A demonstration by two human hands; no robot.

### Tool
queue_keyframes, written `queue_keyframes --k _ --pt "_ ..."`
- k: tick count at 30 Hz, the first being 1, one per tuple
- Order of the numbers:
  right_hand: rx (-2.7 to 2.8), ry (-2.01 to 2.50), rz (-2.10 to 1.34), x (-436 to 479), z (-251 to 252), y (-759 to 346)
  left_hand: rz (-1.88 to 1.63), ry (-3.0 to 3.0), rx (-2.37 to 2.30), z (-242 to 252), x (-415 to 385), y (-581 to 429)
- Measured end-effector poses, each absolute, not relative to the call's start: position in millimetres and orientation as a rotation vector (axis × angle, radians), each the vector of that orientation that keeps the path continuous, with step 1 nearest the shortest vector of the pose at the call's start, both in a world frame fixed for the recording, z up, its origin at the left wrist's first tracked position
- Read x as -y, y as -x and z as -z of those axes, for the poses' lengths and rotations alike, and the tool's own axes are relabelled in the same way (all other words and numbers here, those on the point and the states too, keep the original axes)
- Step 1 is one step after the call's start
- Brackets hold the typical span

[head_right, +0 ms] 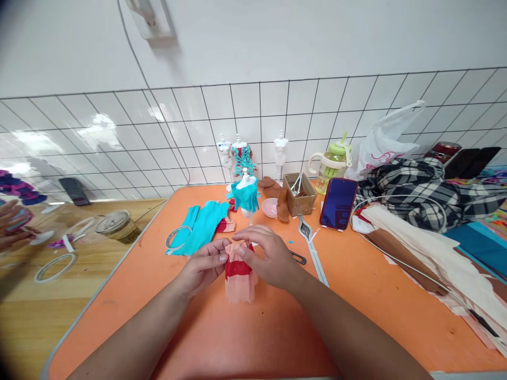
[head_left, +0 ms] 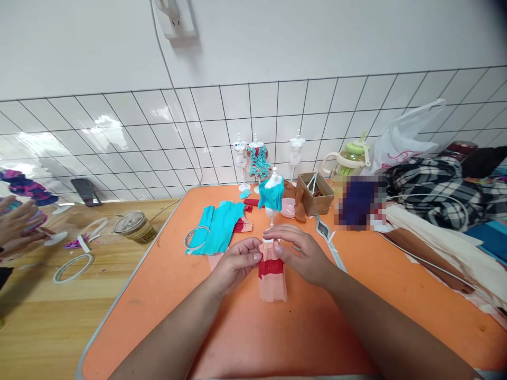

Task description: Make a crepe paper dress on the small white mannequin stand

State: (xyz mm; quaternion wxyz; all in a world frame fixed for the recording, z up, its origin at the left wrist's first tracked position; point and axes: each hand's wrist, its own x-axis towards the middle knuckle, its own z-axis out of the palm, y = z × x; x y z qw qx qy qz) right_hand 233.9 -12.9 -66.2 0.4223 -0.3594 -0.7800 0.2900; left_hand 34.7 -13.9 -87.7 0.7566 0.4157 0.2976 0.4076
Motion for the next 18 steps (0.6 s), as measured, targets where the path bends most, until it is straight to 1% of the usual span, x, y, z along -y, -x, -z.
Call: queue_keyframes --k 4,9,13,15,18 --pt "1.949 0.976 -0.891 5.9 51.0 -224.6 -0.891 -0.982 -0.663 87.5 12.4 -32.4" --pt "1.927 1.037 -0.944 1.6 41.7 -221.1 -0.954 -1.174 -0.758 91.9 6.3 -30.3" --pt "1.877 1.055 -0.801 -2.3 26.1 -242.8 -1.187 -1.236 -1.09 103.3 -21.2 -32.1" --pt "1.827 1.073 -0.701 -2.8 17.3 -255.8 -1.153 -1.284 -1.201 109.5 -43.0 -36.6" --pt "1.793 1.088 -0.659 -1.2 7.9 -268.5 -1.03 -1.427 -1.13 116.8 -74.9 -50.5"
